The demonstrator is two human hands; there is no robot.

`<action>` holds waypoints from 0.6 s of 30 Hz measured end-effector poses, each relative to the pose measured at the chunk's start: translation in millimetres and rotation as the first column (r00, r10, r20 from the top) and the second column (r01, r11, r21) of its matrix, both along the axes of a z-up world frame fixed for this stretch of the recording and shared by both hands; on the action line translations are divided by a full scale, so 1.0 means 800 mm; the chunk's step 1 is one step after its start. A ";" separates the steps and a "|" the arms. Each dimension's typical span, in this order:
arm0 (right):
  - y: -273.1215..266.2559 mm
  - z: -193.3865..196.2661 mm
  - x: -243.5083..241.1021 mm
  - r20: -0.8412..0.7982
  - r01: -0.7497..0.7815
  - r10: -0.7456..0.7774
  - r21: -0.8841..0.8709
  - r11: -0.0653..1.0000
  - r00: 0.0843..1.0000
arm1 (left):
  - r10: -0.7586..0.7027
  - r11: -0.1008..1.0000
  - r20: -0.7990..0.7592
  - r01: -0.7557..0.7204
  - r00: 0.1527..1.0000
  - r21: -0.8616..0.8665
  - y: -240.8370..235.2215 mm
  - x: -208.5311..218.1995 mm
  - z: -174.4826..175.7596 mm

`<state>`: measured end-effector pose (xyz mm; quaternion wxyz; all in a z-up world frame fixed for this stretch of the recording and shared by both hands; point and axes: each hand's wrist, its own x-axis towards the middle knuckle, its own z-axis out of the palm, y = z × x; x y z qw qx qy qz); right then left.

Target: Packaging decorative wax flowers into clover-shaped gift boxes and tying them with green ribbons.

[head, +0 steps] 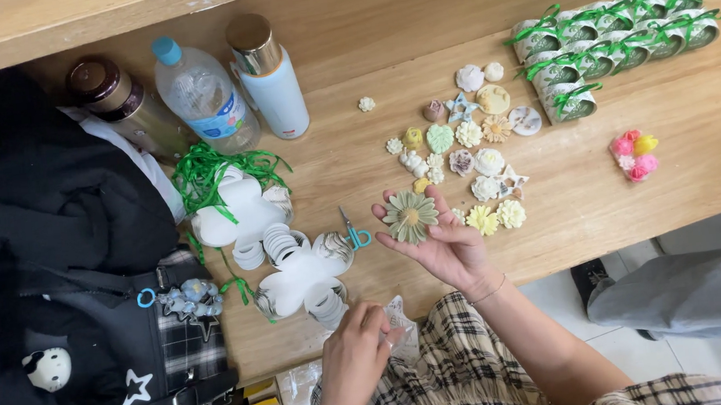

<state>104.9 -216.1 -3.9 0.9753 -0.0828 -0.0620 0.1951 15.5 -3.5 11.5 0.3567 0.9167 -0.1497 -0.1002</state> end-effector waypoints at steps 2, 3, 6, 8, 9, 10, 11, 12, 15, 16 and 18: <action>-0.004 0.000 0.001 0.007 0.024 -0.024 -0.042 0.999 1.000 | 0.007 1.000 0.005 -0.007 1.000 -0.008 -0.007 0.003 -0.001; -0.010 -0.011 0.001 0.005 0.022 -0.022 -0.044 0.999 1.000 | 0.009 1.000 0.004 -0.008 1.000 -0.009 -0.010 0.004 -0.001; -0.029 -0.038 0.009 -0.053 0.006 -0.005 0.026 1.000 0.999 | 0.007 1.000 0.029 -0.006 1.000 -0.027 -0.022 0.012 0.002; -0.040 -0.054 0.009 -0.091 -0.059 0.069 0.111 0.992 0.993 | 0.000 0.999 0.043 0.001 0.999 -0.043 -0.030 0.015 0.005; -0.042 -0.050 0.008 -0.092 -0.062 0.073 0.110 0.992 0.993 | 0.004 0.999 0.041 -0.002 0.999 -0.044 -0.033 0.014 0.004; -0.045 -0.045 0.013 -0.124 -0.056 0.066 0.087 0.995 0.990 | 0.002 0.999 0.061 0.001 0.998 -0.052 -0.036 0.017 0.004; -0.048 -0.039 0.018 -0.156 -0.049 0.059 0.063 0.997 0.986 | 0.000 0.998 0.080 0.005 0.997 -0.061 -0.041 0.020 0.004; -0.051 -0.036 0.020 -0.155 -0.054 0.063 0.061 0.997 0.986 | 0.005 0.998 0.082 0.000 0.997 -0.063 -0.045 0.020 0.002; -0.058 -0.027 0.025 -0.215 0.019 -0.025 -0.031 0.999 0.976 | 0.005 0.998 0.095 0.001 0.995 -0.062 -0.055 0.019 -0.002; -0.061 -0.025 0.025 -0.195 0.002 -0.012 -0.056 0.998 0.981 | 0.007 0.998 0.086 -0.002 0.996 -0.064 -0.058 0.018 -0.003; -0.067 -0.020 0.028 -0.170 -0.016 0.002 -0.081 0.997 0.986 | 0.012 0.998 0.083 -0.006 0.996 -0.068 -0.064 0.020 -0.003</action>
